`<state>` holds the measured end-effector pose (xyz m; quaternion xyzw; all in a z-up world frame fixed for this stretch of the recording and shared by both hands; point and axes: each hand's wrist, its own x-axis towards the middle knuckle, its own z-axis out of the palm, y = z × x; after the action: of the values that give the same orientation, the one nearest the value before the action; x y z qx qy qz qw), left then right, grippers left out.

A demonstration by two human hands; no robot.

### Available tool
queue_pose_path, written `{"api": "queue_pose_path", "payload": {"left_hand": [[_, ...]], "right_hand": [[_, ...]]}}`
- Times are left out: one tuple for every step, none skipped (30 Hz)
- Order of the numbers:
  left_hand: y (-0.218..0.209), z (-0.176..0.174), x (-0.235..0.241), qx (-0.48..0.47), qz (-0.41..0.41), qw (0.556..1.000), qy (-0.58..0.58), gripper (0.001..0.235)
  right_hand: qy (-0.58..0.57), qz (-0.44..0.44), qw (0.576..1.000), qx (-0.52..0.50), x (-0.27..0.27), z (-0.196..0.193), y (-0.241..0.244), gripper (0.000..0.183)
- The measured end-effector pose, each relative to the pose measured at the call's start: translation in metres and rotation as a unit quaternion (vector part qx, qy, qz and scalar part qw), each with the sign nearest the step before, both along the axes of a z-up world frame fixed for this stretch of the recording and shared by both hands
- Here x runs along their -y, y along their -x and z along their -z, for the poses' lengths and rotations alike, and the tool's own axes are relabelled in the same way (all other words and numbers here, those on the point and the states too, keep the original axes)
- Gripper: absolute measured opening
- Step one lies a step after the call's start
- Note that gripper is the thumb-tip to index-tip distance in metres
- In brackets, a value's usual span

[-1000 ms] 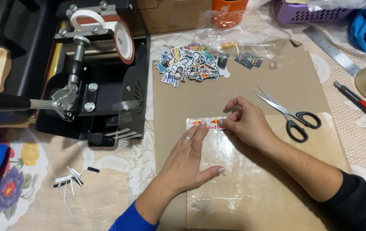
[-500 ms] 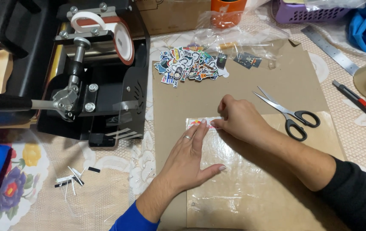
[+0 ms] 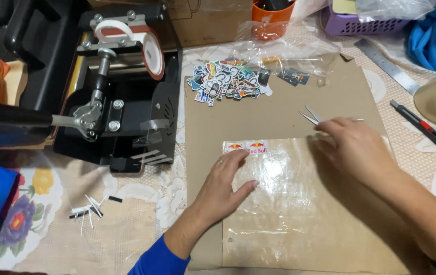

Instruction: Peeling, cutting, and applying various stickers onto a surface for design preparation.

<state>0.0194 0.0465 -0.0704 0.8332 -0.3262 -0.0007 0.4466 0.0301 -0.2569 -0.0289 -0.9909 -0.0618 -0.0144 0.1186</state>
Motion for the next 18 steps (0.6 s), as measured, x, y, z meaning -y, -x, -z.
{"api": "queue_pose_path", "payload": {"left_hand": [[0.003, 0.002, 0.000, -0.003, -0.006, 1.000, 0.002, 0.055], [0.002, 0.003, 0.000, -0.022, -0.034, 0.998, 0.052, 0.032], [0.001, 0.003, 0.002, -0.042, -0.062, 0.992, 0.102, 0.011], [0.001, 0.001, 0.003, -0.039, -0.058, 0.992, 0.102, 0.011], [0.000, -0.001, 0.005, -0.079, -0.080, 0.987, 0.117, 0.008], [0.002, -0.002, 0.005, -0.122, -0.104, 0.978, 0.131, 0.006], [0.003, -0.005, 0.008, -0.122, -0.102, 0.979, 0.130, 0.006], [0.003, -0.008, 0.009, -0.145, -0.115, 0.973, 0.141, 0.006], [0.002, -0.012, 0.010, -0.167, -0.127, 0.966, 0.152, 0.007], [0.002, -0.015, 0.012, -0.165, -0.127, 0.967, 0.148, 0.007], [0.003, -0.018, 0.015, -0.181, -0.124, 0.961, 0.170, 0.007], [0.003, -0.021, 0.017, -0.196, -0.122, 0.954, 0.191, 0.007], [0.006, -0.028, 0.021, -0.194, -0.122, 0.955, 0.189, 0.007], [0.006, -0.034, 0.026, -0.217, -0.110, 0.946, 0.213, 0.008], [0.007, -0.041, 0.032, -0.240, -0.097, 0.936, 0.237, 0.009], [0.007, -0.050, 0.038, -0.236, -0.094, 0.937, 0.239, 0.009], [0.008, -0.059, 0.044, -0.242, -0.078, 0.934, 0.251, 0.009], [0.010, -0.067, 0.050, -0.249, -0.061, 0.930, 0.265, 0.010]], "right_hand": [[0.002, -0.006, 1.000, -0.003, 0.016, 0.009, 0.010, 0.029], [0.091, 0.019, 0.996, -0.016, 0.033, 0.018, 0.020, 0.029], [0.179, 0.044, 0.982, -0.027, 0.052, 0.026, 0.029, 0.033], [0.179, 0.049, 0.982, -0.025, 0.047, 0.019, 0.030, 0.033], [0.120, 0.068, 0.989, -0.053, 0.044, 0.012, 0.030, 0.039], [0.059, 0.085, 0.991, -0.085, 0.039, 0.006, 0.032, 0.045], [0.058, 0.088, 0.991, -0.085, 0.042, 0.007, 0.030, 0.045], [0.050, 0.072, 0.993, -0.077, 0.044, 0.009, 0.025, 0.049], [0.042, 0.057, 0.995, -0.069, 0.045, 0.011, 0.020, 0.053], [0.038, 0.057, 0.995, -0.067, 0.048, 0.010, 0.017, 0.053], [0.054, 0.047, 0.995, -0.074, 0.050, 0.008, 0.013, 0.055], [0.070, 0.036, 0.994, -0.081, 0.051, 0.006, 0.009, 0.058], [0.067, 0.035, 0.994, -0.079, 0.048, 0.009, 0.009, 0.058], [0.074, 0.041, 0.995, -0.059, 0.047, 0.011, 0.009, 0.057], [0.081, 0.047, 0.995, -0.040, 0.046, 0.012, 0.009, 0.058], [0.082, 0.050, 0.995, -0.035, 0.041, 0.003, 0.015, 0.058], [-0.086, 0.043, 0.995, -0.013, 0.035, -0.006, 0.021, 0.056], [-0.252, 0.035, 0.967, 0.010, 0.030, -0.015, 0.028, 0.057]]}}
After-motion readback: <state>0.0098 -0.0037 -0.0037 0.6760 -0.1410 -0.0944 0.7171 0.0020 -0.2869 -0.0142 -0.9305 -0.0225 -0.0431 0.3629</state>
